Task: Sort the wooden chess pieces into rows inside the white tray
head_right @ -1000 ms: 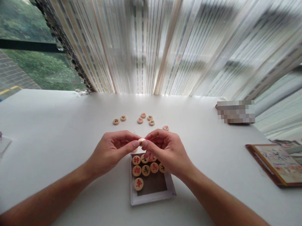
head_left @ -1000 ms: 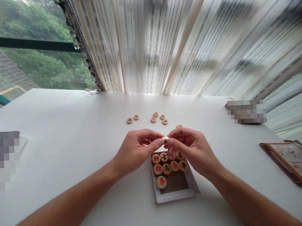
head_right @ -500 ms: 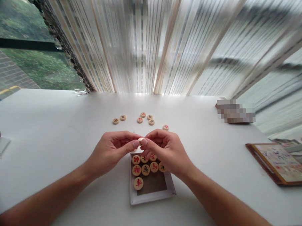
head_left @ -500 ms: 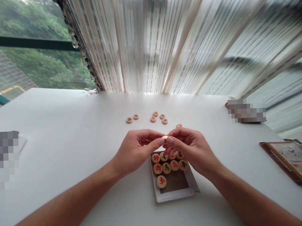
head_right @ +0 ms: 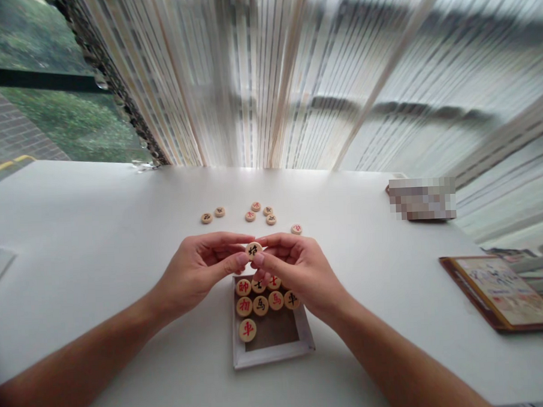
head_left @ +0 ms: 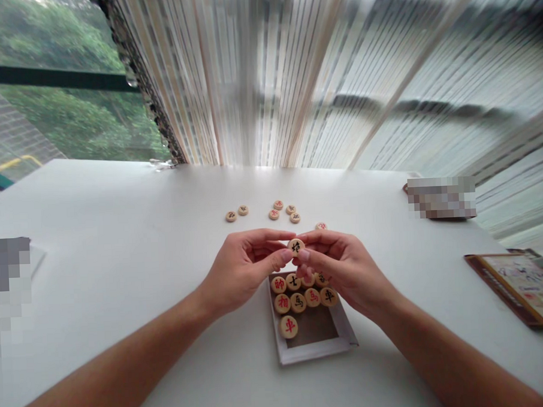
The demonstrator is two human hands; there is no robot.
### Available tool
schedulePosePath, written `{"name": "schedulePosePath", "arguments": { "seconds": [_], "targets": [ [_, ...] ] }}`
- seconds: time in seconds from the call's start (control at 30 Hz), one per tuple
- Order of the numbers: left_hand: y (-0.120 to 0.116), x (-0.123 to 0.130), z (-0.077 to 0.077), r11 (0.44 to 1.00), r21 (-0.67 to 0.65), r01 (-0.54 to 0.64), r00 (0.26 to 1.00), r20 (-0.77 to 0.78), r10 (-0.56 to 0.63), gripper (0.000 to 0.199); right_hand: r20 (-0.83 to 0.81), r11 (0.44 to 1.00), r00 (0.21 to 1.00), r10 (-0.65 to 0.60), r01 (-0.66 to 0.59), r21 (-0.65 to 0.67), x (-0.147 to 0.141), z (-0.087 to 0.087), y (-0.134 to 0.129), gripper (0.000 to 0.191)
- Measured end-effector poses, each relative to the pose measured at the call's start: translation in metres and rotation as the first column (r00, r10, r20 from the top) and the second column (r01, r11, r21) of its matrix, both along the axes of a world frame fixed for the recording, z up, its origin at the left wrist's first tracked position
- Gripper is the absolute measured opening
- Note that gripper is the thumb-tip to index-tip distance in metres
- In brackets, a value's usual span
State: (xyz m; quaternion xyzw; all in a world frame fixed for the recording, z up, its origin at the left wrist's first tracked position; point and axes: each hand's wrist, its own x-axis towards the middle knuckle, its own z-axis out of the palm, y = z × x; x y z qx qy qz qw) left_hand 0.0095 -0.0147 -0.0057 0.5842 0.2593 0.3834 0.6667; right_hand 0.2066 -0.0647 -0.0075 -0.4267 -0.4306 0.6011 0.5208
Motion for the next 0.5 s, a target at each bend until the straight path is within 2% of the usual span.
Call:
{"name": "schedulePosePath", "arguments": {
  "seconds": [0.13, 0.27, 0.5],
  "targets": [
    [-0.0013, 0.0009, 0.0014, 0.999, 0.011, 0.034, 0.999, 0.011, -0.034, 0.034, -0.023, 1.0, 1.0, 0.005, -0.005, -0.002, 0.0003, -0.0013, 0.0, 0.037],
    [-0.003, 0.0007, 0.0021, 0.999, 0.04, 0.021, 0.999, -0.032, -0.019, 0.035, -0.011, 1.0, 1.0, -0.003, 0.003, -0.017, -0.0002, -0.0018, 0.0005, 0.038],
    [-0.0052, -0.0007, -0.0002, 0.967, 0.252, -0.029, 0.988, -0.14, 0.066, 0.028, 0.021, 0.997, 1.0, -0.01, 0.012, -0.072, -0.0011, 0.0002, 0.001, 0.04]
  ]
}}
